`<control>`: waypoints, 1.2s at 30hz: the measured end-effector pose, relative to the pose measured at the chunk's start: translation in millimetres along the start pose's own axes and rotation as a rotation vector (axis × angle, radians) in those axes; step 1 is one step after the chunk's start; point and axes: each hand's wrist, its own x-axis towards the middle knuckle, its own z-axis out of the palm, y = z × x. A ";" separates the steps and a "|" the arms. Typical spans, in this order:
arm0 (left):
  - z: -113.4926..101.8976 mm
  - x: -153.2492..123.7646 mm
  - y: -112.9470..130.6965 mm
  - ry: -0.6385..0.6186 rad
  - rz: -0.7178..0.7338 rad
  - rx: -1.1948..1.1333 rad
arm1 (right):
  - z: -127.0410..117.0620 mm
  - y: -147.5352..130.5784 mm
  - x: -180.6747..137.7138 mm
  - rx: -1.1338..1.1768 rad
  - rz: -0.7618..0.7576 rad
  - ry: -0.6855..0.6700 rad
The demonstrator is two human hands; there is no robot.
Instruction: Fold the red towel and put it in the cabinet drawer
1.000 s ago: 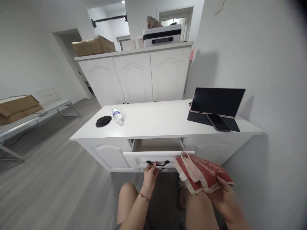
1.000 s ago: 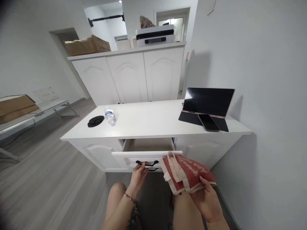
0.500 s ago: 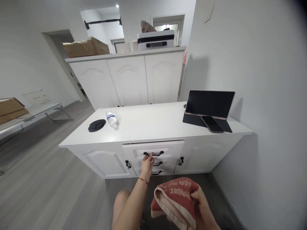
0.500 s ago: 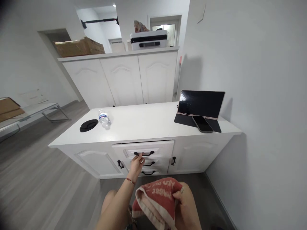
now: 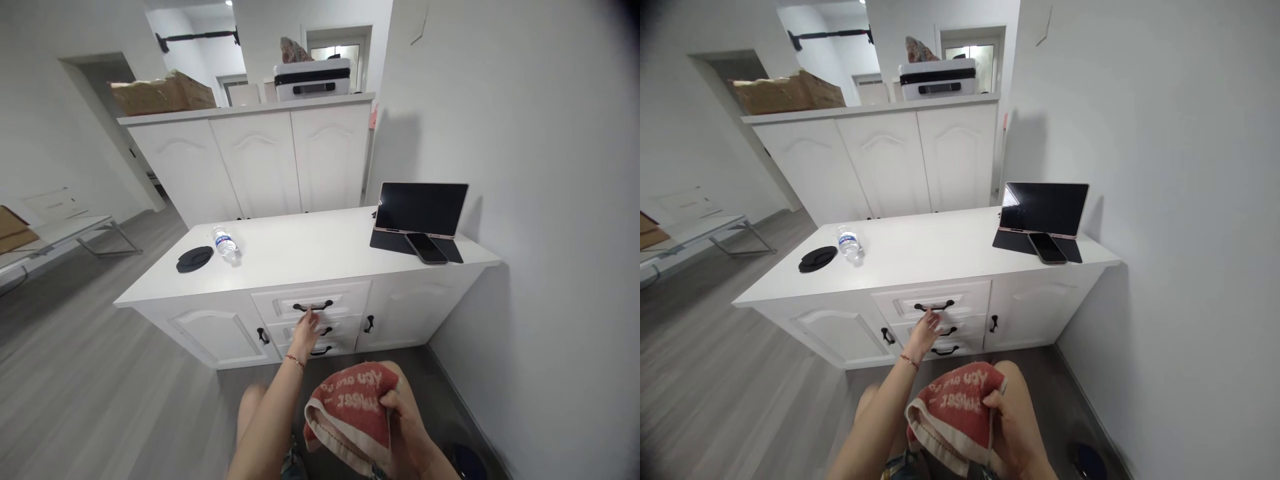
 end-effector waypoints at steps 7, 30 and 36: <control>-70.9 -121.7 -41.6 -0.384 -0.368 0.130 | -7.6 11.9 -19.5 -0.024 0.017 -0.097; -155.1 -238.1 -118.6 -0.191 0.129 0.194 | -45.5 108.8 -72.6 -0.009 0.308 -0.104; -159.3 -213.4 -122.5 -0.241 0.093 0.246 | -55.9 94.6 -56.7 -0.067 0.208 -0.114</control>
